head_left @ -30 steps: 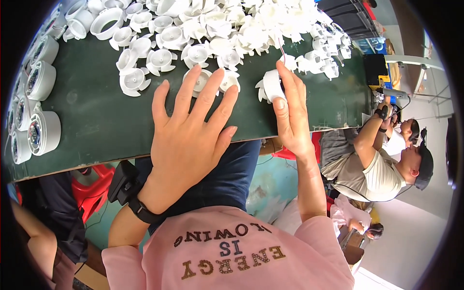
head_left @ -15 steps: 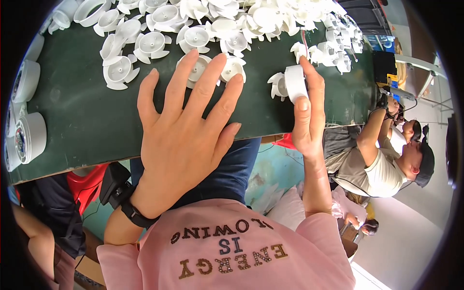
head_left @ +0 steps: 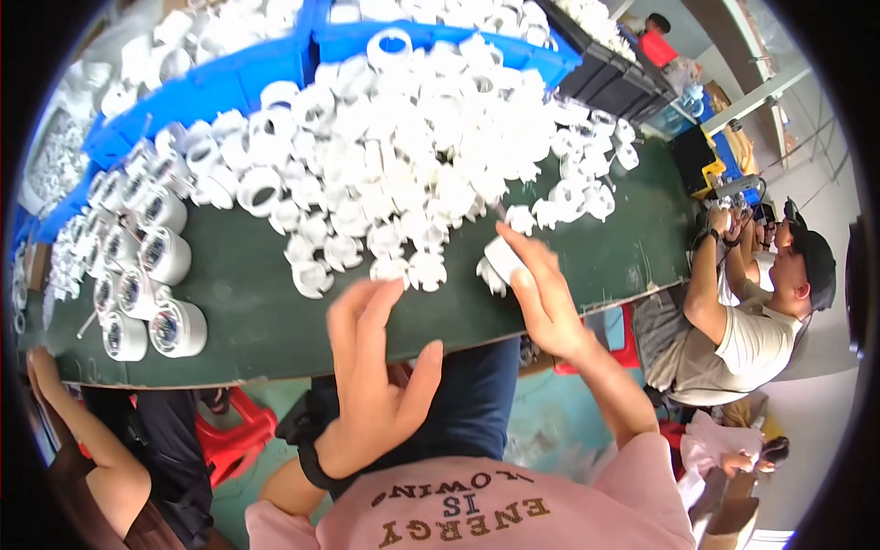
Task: Assembling small electronic bulb components by fitting plastic housings and wires together.
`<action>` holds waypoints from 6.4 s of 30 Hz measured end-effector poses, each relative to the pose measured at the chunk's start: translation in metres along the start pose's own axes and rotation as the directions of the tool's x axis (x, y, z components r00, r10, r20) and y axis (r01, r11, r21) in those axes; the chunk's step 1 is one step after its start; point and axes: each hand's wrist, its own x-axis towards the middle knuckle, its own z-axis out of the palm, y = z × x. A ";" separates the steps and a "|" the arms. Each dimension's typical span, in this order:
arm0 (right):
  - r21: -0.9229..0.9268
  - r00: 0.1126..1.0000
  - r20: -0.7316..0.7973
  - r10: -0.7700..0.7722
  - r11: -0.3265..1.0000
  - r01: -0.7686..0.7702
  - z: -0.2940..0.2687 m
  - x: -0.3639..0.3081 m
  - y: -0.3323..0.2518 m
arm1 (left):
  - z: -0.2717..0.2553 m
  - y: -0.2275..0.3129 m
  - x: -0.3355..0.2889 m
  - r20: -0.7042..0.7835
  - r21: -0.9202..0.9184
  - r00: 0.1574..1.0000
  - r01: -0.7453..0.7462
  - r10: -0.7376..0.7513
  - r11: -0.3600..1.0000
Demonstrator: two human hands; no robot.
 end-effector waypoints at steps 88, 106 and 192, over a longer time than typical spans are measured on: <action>0.456 0.868 -0.303 -0.394 0.739 0.495 0.057 -0.053 -0.057 | 0.012 0.023 -0.016 0.232 -0.450 0.878 0.479 -0.419 0.753; 0.502 0.850 -0.356 -0.389 0.688 0.525 0.086 -0.051 -0.059 | 0.015 0.025 -0.023 0.186 -0.343 0.956 0.279 -0.226 0.897; 0.066 0.960 -0.055 -0.274 0.958 0.278 0.007 -0.023 -0.058 | -0.044 -0.014 -0.036 0.086 -0.491 0.797 0.556 -0.598 0.671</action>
